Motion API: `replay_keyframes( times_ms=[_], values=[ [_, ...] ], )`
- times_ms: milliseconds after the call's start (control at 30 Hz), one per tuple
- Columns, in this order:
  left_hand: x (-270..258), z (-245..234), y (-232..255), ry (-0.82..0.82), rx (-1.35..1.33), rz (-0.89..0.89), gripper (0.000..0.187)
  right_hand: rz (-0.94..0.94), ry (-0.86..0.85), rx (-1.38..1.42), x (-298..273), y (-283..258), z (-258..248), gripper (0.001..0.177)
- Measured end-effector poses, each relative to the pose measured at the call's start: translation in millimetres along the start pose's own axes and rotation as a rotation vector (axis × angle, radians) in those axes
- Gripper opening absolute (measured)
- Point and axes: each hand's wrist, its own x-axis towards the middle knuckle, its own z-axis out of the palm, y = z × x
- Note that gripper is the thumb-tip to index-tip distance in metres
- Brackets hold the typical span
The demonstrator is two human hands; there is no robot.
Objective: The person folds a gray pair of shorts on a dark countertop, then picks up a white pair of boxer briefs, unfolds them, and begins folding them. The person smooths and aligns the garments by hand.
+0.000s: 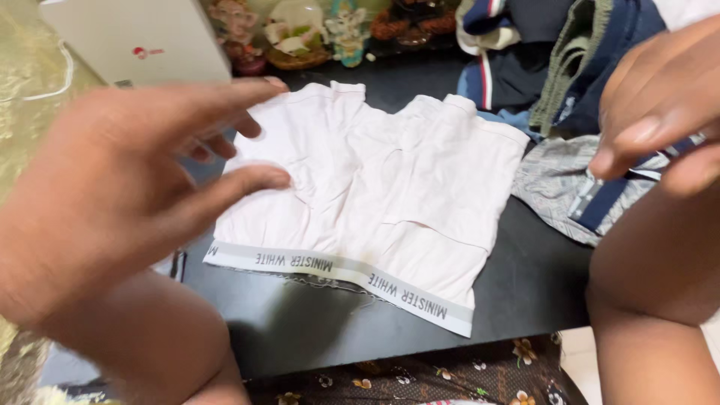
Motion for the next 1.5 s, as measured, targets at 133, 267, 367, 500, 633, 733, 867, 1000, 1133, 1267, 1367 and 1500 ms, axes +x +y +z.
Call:
replay_keyframes(
  times_ms=[133, 267, 367, 500, 633, 733, 867, 1000, 1133, 1267, 1367, 1500],
  values=[
    [16.5, 17.4, 21.8, -0.265, 0.049, -0.126, 0.065, 0.337, 0.046, -0.316, 29.6, -49.3, 6.5, 0.028],
    [27.5, 44.3, 31.4, -0.384, 0.137, -0.067, 0.069, 0.738, -0.116, -0.742, 17.6, -85.3, 58.0, 0.036],
    [35.0, 71.6, 39.0, -0.602, 0.301, -0.165, 0.076, 0.939, -0.184, -0.897, -24.4, -88.3, 83.7, 0.051],
    [49.0, 118.6, 53.1, -0.688, 0.196, -0.061, 0.071, 1.262, -0.239, -1.231, -88.4, -83.4, 118.5, 0.108],
    [59.4, 147.8, 66.5, -0.805, 0.154, -0.048, 0.068, 1.398, 0.182, -0.960, -140.8, -97.3, 141.9, 0.045],
    [62.7, 158.3, 69.0, -0.874, 0.160, -0.107, 0.068, 1.144, 0.406, -1.151, -168.7, -109.7, 127.6, 0.034],
    [58.8, 164.9, 69.0, -0.827, 0.158, -0.048, 0.069, 1.236, 0.559, -1.463, -199.9, -141.8, 96.6, 0.033],
    [62.3, 179.0, 79.7, -0.838, 0.138, 0.010, 0.071, 1.361, 0.381, -1.370, -232.2, -117.7, 94.1, 0.042],
    [64.6, 180.6, 93.4, -0.943, 0.111, -0.021, 0.067, 1.417, 0.379, -1.215, -253.7, -100.2, 82.4, 0.035],
    [61.4, 175.1, 103.4, -0.853, 0.066, 0.084, 0.068, 1.452, 0.169, -1.186, -241.9, -107.8, 78.7, 0.038],
    [51.2, 180.8, 105.6, -0.850, 0.020, 0.134, 0.066, 1.382, 0.024, -1.132, -212.1, -119.7, 93.0, 0.064],
    [47.2, 205.8, 104.1, -0.761, 0.018, 0.213, 0.082, 1.169, 0.142, -1.073, -161.6, -122.7, 95.6, 0.056]
  ],
)
